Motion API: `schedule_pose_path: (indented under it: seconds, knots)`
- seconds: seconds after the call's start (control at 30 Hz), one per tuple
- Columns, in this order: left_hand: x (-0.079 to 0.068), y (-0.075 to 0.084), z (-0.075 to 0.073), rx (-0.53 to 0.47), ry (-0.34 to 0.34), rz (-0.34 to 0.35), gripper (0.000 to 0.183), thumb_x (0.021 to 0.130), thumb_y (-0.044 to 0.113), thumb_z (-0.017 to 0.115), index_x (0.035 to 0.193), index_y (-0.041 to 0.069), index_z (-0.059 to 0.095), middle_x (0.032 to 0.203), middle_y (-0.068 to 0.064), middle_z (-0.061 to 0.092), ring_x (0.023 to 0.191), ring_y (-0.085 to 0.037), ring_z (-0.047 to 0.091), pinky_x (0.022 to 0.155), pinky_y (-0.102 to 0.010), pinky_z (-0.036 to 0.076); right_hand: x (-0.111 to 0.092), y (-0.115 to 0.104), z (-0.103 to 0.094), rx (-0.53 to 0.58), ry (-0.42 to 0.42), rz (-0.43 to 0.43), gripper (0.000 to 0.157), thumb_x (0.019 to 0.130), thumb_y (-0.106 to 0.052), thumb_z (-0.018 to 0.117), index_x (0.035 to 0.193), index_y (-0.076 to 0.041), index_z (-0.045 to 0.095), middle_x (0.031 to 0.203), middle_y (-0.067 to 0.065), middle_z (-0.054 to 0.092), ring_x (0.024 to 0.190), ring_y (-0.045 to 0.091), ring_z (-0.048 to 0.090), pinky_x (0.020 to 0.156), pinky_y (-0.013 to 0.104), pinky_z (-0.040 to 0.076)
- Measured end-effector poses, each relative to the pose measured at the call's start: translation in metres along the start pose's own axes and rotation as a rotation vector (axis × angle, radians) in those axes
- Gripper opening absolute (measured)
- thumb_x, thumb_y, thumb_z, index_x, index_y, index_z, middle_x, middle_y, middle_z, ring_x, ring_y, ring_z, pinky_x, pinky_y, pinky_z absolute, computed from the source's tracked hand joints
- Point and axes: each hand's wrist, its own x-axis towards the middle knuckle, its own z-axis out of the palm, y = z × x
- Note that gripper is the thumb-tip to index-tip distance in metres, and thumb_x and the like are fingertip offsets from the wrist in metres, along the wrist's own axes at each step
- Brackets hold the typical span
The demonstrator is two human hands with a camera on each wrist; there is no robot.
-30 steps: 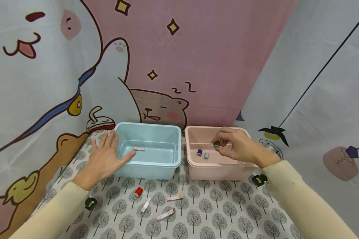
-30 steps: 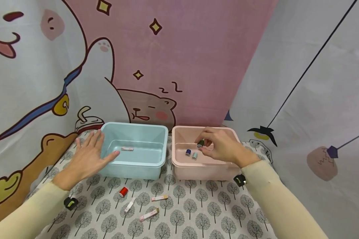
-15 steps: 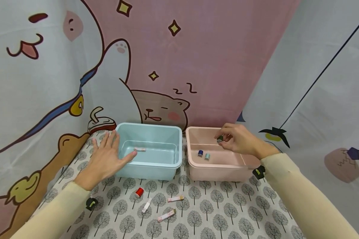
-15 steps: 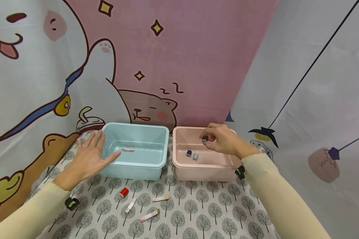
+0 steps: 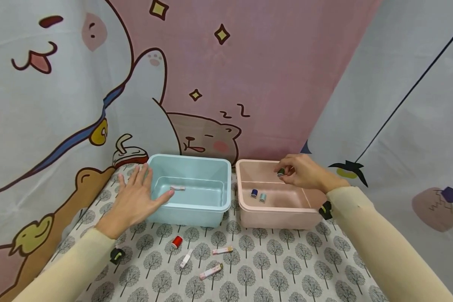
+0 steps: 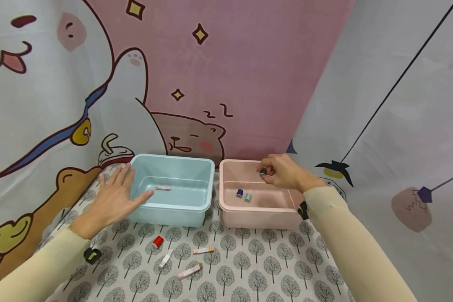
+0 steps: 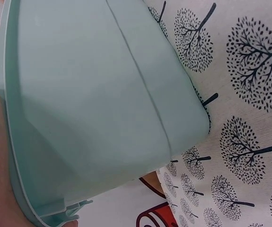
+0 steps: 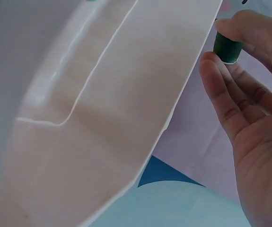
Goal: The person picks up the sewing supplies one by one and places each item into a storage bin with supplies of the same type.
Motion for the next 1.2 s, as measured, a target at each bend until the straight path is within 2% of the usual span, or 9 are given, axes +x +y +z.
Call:
schedule_pose_path:
  seconds: [0.33, 0.5, 0.6, 0.9, 1.2]
  knots:
    - [0.001, -0.001, 0.005, 0.000, -0.001, 0.007, 0.121, 0.110, 0.088, 0.039, 0.181, -0.009, 0.024, 0.195, -0.029, 0.007, 0.181, -0.059, 0.007, 0.137, -0.091, -0.005, -0.001, 0.009, 0.003, -0.032, -0.058, 0.082, 0.022, 0.100, -0.005, 0.088, 0.119, -0.016, 0.088, 0.109, 0.004, 0.084, 0.091, 0.012, 0.078, 0.085, 0.038, 0.073]
    - [0.001, -0.001, 0.006, -0.002, -0.001, 0.008, 0.121, 0.110, 0.088, 0.040, 0.181, -0.009, 0.024, 0.195, -0.029, 0.007, 0.181, -0.059, 0.007, 0.137, -0.090, -0.005, -0.003, 0.011, 0.003, -0.034, -0.085, 0.117, 0.033, 0.099, -0.008, 0.090, 0.132, -0.013, 0.086, 0.120, 0.010, 0.084, 0.098, 0.023, 0.081, 0.090, 0.047, 0.073]
    - [0.001, 0.000, 0.005, -0.004, -0.001, 0.008, 0.121, 0.110, 0.088, 0.040, 0.181, -0.009, 0.024, 0.195, -0.029, 0.007, 0.181, -0.059, 0.007, 0.137, -0.090, -0.005, -0.004, 0.011, 0.002, -0.052, -0.094, 0.126, 0.039, 0.099, -0.010, 0.091, 0.137, -0.012, 0.084, 0.123, 0.010, 0.084, 0.100, 0.026, 0.081, 0.091, 0.049, 0.072]
    - [0.001, -0.002, 0.005, 0.002, 0.003, 0.002, 0.121, 0.110, 0.088, 0.040, 0.181, -0.009, 0.024, 0.195, -0.029, 0.007, 0.181, -0.059, 0.007, 0.137, -0.090, -0.004, -0.004, 0.006, -0.002, -0.051, -0.070, 0.136, 0.039, 0.098, -0.009, 0.090, 0.137, -0.010, 0.084, 0.124, 0.013, 0.083, 0.101, 0.026, 0.082, 0.092, 0.049, 0.073]
    - [0.002, -0.001, 0.002, -0.003, 0.010, 0.000, 0.122, 0.110, 0.088, 0.041, 0.181, -0.010, 0.023, 0.194, -0.030, 0.008, 0.181, -0.059, 0.008, 0.137, -0.091, -0.003, -0.010, -0.007, -0.004, -0.057, -0.007, 0.130, 0.036, 0.100, -0.012, 0.090, 0.136, -0.013, 0.085, 0.120, 0.009, 0.082, 0.101, 0.024, 0.081, 0.090, 0.049, 0.072]
